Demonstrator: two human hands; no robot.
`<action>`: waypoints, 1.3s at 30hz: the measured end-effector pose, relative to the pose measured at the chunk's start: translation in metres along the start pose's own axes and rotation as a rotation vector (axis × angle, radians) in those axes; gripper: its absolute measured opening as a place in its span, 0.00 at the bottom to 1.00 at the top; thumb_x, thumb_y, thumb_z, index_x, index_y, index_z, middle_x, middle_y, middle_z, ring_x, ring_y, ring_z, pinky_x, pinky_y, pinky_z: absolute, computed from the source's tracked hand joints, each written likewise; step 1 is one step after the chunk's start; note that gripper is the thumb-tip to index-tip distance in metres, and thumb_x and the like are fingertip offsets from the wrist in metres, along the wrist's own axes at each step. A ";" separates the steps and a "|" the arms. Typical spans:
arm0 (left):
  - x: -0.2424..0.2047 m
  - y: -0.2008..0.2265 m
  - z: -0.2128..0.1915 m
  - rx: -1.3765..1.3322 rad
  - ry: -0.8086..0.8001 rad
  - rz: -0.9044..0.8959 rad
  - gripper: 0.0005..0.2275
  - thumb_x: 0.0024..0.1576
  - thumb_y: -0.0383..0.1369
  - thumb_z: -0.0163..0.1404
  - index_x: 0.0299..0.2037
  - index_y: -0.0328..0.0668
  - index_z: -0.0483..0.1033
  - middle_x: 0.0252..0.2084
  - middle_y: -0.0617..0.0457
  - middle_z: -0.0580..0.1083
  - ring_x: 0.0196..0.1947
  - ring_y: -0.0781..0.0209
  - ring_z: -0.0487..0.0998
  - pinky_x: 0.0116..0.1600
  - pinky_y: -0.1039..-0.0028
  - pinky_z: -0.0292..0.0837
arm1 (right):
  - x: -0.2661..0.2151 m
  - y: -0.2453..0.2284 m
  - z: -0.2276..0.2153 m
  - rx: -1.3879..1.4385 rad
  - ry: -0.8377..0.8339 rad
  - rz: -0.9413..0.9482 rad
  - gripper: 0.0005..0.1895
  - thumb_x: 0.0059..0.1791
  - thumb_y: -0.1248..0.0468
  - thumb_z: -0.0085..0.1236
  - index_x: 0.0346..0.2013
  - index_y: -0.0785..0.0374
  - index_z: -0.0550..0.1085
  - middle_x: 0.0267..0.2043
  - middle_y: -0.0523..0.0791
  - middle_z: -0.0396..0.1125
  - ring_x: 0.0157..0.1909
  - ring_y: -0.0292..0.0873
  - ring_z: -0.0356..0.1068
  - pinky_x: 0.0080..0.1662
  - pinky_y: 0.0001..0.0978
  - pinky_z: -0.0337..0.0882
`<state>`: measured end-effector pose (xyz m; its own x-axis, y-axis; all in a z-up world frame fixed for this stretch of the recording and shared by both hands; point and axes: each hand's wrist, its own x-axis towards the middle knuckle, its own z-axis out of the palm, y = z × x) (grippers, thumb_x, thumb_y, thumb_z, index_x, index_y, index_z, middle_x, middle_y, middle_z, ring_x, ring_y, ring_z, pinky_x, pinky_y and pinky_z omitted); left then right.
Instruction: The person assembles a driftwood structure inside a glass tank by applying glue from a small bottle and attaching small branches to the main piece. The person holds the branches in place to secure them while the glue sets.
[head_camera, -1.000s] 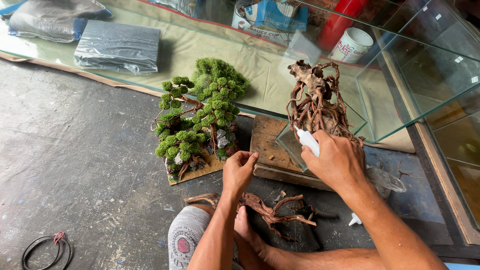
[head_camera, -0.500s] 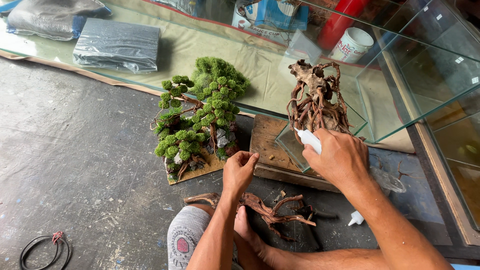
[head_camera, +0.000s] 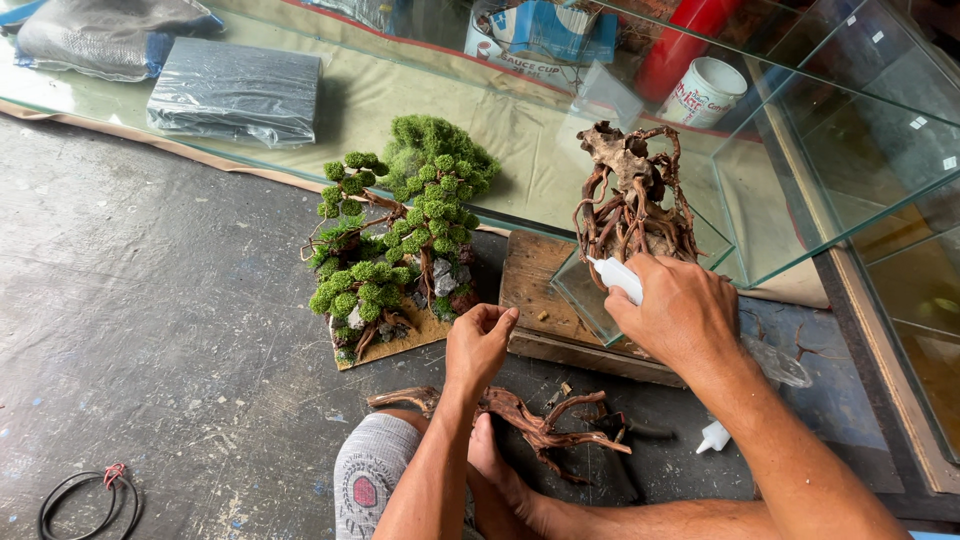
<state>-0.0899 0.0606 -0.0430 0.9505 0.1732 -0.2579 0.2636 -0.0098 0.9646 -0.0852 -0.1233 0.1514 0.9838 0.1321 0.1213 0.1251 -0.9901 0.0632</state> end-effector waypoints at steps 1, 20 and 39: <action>0.000 0.000 0.000 0.000 0.000 0.000 0.14 0.58 0.46 0.59 0.43 0.46 0.87 0.30 0.52 0.84 0.38 0.51 0.84 0.48 0.63 0.75 | 0.000 0.000 0.000 0.000 0.000 0.000 0.18 0.48 0.50 0.57 0.46 0.56 0.81 0.38 0.53 0.77 0.44 0.62 0.79 0.47 0.57 0.76; 0.003 0.001 -0.002 0.047 0.000 -0.043 0.13 0.59 0.47 0.56 0.41 0.50 0.86 0.30 0.57 0.82 0.35 0.61 0.81 0.44 0.67 0.73 | -0.034 0.025 -0.013 0.258 0.239 0.055 0.15 0.52 0.54 0.64 0.47 0.59 0.82 0.26 0.45 0.73 0.23 0.46 0.70 0.29 0.42 0.67; 0.012 -0.024 0.028 0.441 -0.016 -0.035 0.13 0.60 0.48 0.55 0.42 0.52 0.86 0.33 0.60 0.81 0.34 0.69 0.78 0.42 0.72 0.71 | -0.028 0.233 0.191 1.038 0.447 0.628 0.18 0.53 0.70 0.67 0.57 0.65 0.73 0.56 0.51 0.76 0.54 0.45 0.76 0.55 0.37 0.74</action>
<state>-0.0805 0.0357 -0.0712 0.9411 0.1659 -0.2945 0.3377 -0.4244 0.8401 -0.0594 -0.3664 -0.0268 0.8071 -0.5617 0.1815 -0.1010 -0.4344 -0.8950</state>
